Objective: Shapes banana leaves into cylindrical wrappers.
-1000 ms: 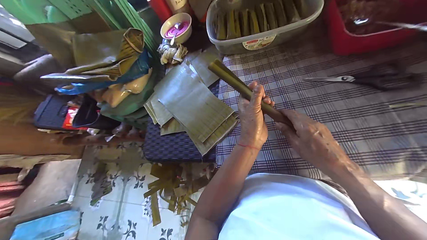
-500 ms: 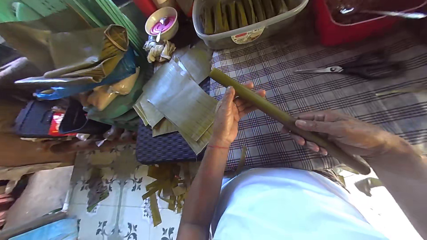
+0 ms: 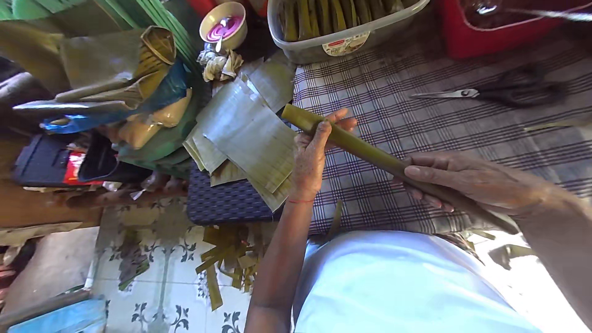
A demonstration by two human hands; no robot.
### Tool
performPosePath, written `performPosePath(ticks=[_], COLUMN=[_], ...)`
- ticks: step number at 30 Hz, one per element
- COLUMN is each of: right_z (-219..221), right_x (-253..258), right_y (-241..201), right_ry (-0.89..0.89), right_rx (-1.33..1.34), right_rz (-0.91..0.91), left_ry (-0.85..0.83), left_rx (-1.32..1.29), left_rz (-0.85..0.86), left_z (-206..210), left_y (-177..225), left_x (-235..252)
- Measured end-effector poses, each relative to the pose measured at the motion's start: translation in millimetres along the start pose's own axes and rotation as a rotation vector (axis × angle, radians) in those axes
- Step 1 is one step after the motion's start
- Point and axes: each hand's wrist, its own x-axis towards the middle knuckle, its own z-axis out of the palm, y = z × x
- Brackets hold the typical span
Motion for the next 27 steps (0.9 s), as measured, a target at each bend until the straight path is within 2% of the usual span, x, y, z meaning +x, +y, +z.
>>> performPosePath(ticks=[6, 9, 17, 22, 27], right_z=[-7.6, -10.8, -13.2, -12.0, -13.2], right_x=[-3.2, -5.9, -7.5, -3.2, -0.8], right_y=[-26.9, -42.6, -65.5, -73.7, -80.8], right_ry=[-0.008, 0.023, 0.016, -0.005, -0.029], right_rx=[-0.174, -0.312, -0.516, -0.56, -0.603], right_rz=[-0.055, -0.083, -0.142, -0.199, -0.212], left_ry=[-0.022, -0.005, 0.072, -0.017, 0.031], left_rx=[-0.209, -0.186, -0.012, -0.154, -0.084], left_rz=[-0.001, 0.033, 0.389, 0.299, 0.38], left_z=[5.5, 10.1, 10.5, 11.7, 13.0], left_y=[-4.7, -4.1, -15.2, -8.3, -7.1], left_x=[-1.9, -2.1, -3.6, -2.2, -1.4])
